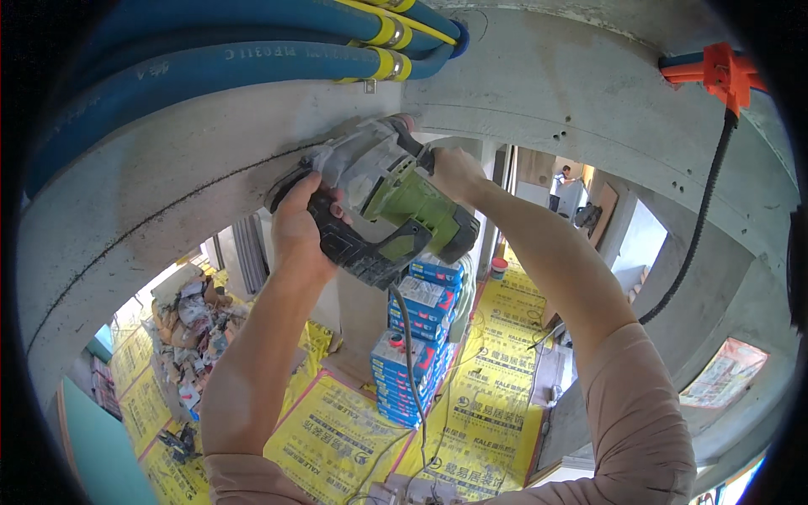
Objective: Using a wall chaser to cut grooves and a rotary hammer to drill holes in a concrete wall for renovation.
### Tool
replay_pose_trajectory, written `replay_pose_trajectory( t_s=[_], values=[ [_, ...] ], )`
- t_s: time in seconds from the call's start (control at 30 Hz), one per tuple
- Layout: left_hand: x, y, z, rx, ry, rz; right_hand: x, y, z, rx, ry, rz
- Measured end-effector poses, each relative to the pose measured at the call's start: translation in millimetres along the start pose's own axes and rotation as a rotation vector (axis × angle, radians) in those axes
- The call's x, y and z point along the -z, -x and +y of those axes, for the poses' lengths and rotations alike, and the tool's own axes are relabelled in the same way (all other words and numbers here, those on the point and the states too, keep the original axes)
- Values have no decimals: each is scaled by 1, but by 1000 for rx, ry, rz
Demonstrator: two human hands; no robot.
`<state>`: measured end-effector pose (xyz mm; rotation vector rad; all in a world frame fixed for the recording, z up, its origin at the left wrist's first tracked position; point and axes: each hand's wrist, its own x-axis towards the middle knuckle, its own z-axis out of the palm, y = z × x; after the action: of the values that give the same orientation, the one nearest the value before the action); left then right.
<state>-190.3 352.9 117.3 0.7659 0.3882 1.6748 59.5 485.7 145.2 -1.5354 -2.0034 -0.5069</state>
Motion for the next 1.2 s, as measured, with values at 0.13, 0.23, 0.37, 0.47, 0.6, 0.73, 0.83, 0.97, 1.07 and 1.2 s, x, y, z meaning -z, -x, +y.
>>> replay_pose_trajectory(
  t_s=[0.13, 0.23, 0.37, 0.47, 0.6, 0.73, 0.83, 0.97, 1.07, 1.2],
  values=[
    [-15, 3, 14, -16, -93, 19, 10, 11, -11, -8, -42, -21],
    [-21, 7, 9, -23, -103, 26, 11, 2, -6, -16, -36, -38],
    [-21, 1, -3, -22, -99, 57, -4, -4, 10, -26, -65, -10],
    [-25, 3, -5, -16, -93, 57, 6, 2, 1, -61, -92, -104],
    [-47, 4, 6, 2, -145, 79, 10, 0, 4, -83, -126, -109],
    [-57, 8, 12, -38, -195, 113, 21, -2, 0, -110, -152, -133],
    [-53, 4, 17, -87, -228, 74, 10, -6, 2, -117, -161, -123],
    [-53, 0, 23, -101, -263, 63, 7, -11, 4, -117, -151, -103],
    [-53, -6, 33, -87, -252, 90, 23, -8, -8, -129, -172, -146],
    [-52, -5, 26, -63, -241, 44, 17, -20, 3, -33, -51, -124]
  ],
)
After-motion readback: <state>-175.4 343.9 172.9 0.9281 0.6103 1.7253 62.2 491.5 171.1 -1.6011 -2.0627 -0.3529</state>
